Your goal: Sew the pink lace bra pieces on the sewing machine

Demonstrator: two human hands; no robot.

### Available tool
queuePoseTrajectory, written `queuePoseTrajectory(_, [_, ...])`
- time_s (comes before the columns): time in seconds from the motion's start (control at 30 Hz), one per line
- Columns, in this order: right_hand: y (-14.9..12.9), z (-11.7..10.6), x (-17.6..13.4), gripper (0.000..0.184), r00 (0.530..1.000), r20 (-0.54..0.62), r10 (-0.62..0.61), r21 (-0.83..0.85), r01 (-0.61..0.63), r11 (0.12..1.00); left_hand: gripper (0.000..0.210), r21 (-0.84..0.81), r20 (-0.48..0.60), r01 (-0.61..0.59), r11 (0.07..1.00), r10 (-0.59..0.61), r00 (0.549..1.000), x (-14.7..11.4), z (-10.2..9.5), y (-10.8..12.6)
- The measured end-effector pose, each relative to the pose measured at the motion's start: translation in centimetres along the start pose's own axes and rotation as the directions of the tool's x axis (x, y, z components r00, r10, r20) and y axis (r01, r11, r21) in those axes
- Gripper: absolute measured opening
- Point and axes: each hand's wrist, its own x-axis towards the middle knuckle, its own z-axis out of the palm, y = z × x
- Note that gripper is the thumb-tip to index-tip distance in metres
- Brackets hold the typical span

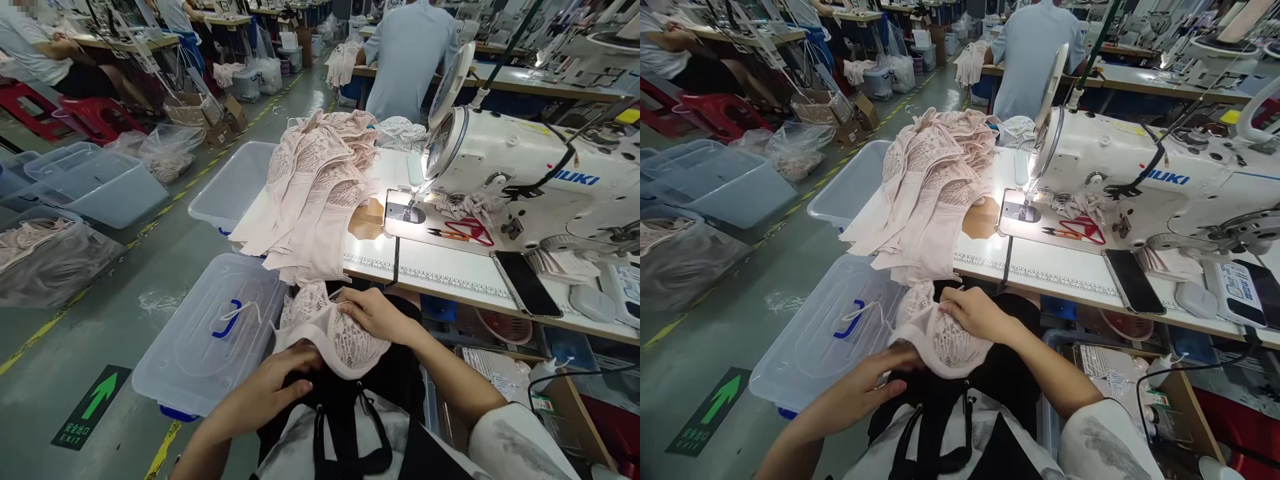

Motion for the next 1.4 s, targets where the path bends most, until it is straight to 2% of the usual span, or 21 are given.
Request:
queuePoseTrajectory(0.03, [0.1,-0.4,-0.1,0.027,0.999,0.043,0.010,-0.041,-0.009,0.999,0.038,-0.058,0.109,-0.009,0.998,0.015,0.994,0.1,-0.6,0.7])
queuePoseTrajectory(0.07, [0.1,-0.7,-0.1,0.025,0.995,0.098,0.003,-0.089,0.005,0.996,0.037,-0.106,0.147,-0.033,0.994,0.048,0.988,0.3,-1.0,1.3])
queuePoseTrajectory(0.1, [0.0,-0.8,-0.3,0.023,0.987,0.157,-0.016,-0.130,0.037,0.991,0.038,-0.115,0.113,-0.075,0.990,0.088,0.990,0.8,-1.3,1.8])
queuePoseTrajectory(0.13, [-0.2,-0.9,-0.4,0.022,0.978,0.204,-0.040,-0.157,0.073,0.985,0.038,-0.067,0.034,-0.139,0.988,0.141,0.989,1.6,-1.5,2.2])
queuePoseTrajectory(0.2, [-0.8,-0.9,-0.8,0.021,0.963,0.252,-0.100,-0.170,0.146,0.975,0.036,0.171,-0.086,-0.270,0.948,0.287,0.954,3.7,-1.6,2.6])
queuePoseTrajectory(0.23, [-1.1,-1.0,-1.0,0.022,0.959,0.251,-0.131,-0.165,0.176,0.970,0.036,0.275,-0.057,-0.330,0.903,0.358,0.932,4.9,-1.7,2.7])
queuePoseTrajectory(0.27, [-1.4,-1.0,-1.3,0.024,0.960,0.235,-0.154,-0.161,0.195,0.968,0.035,0.323,0.019,-0.388,0.863,0.404,0.914,6.1,-1.7,2.7])
queuePoseTrajectory(0.33, [-1.7,-1.4,-1.6,0.028,0.970,0.178,-0.165,-0.153,0.193,0.969,0.040,0.290,0.176,-0.471,0.833,0.437,0.882,8.0,-2.0,2.8])
queuePoseTrajectory(0.37, [-1.8,-1.7,-1.6,0.029,0.976,0.147,-0.161,-0.135,0.181,0.974,0.044,0.253,0.206,-0.474,0.844,0.432,0.878,8.5,-2.1,2.9])
queuePoseTrajectory(0.53, [-1.1,-3.3,-1.1,0.039,0.980,0.034,-0.197,0.121,0.192,0.974,0.037,0.207,0.100,-0.325,0.923,0.311,0.945,8.9,-2.5,4.7])
queuePoseTrajectory(0.63, [-0.4,-3.8,-0.6,0.044,0.979,0.057,-0.197,0.273,0.175,0.946,0.028,0.160,0.037,-0.240,0.957,0.237,0.971,8.6,-2.4,5.9])
queuePoseTrajectory(0.73, [0.2,-3.7,-0.5,0.049,0.986,0.107,-0.129,0.343,0.085,0.935,0.019,0.140,0.003,-0.216,0.966,0.217,0.976,8.3,-2.1,6.6])
queuePoseTrajectory(0.8, [0.4,-3.5,-0.5,0.051,0.995,0.087,-0.054,0.356,0.019,0.934,0.016,0.122,-0.018,-0.203,0.971,0.207,0.978,8.2,-1.9,6.9])
queuePoseTrajectory(0.93, [0.2,-3.2,-0.7,0.050,0.999,0.012,0.048,0.468,-0.048,0.882,0.017,-0.105,-0.073,-0.106,0.989,0.098,0.992,8.0,-1.4,7.0])
queuePoseTrajectory(1.07, [0.1,-2.9,-0.7,0.050,0.998,-0.050,0.024,0.575,0.010,0.818,0.027,-0.431,-0.049,0.044,0.902,-0.071,0.996,8.0,-0.5,6.9])
queuePoseTrajectory(1.13, [0.2,-2.7,-0.7,0.050,0.998,-0.062,0.015,0.597,0.025,0.802,0.032,-0.533,-0.040,0.080,0.843,-0.119,0.992,8.0,0.0,6.9])
queuePoseTrajectory(1.23, [0.7,-2.5,-0.8,0.051,0.998,-0.061,-0.011,0.597,0.045,0.801,0.035,-0.589,-0.037,0.110,0.801,-0.162,0.986,7.9,0.4,7.1])
queuePoseTrajectory(1.4, [1.1,-2.4,-0.9,0.049,0.998,-0.060,-0.029,0.618,0.060,0.784,0.031,-0.568,-0.042,0.094,0.818,-0.142,0.989,7.5,0.6,7.5])
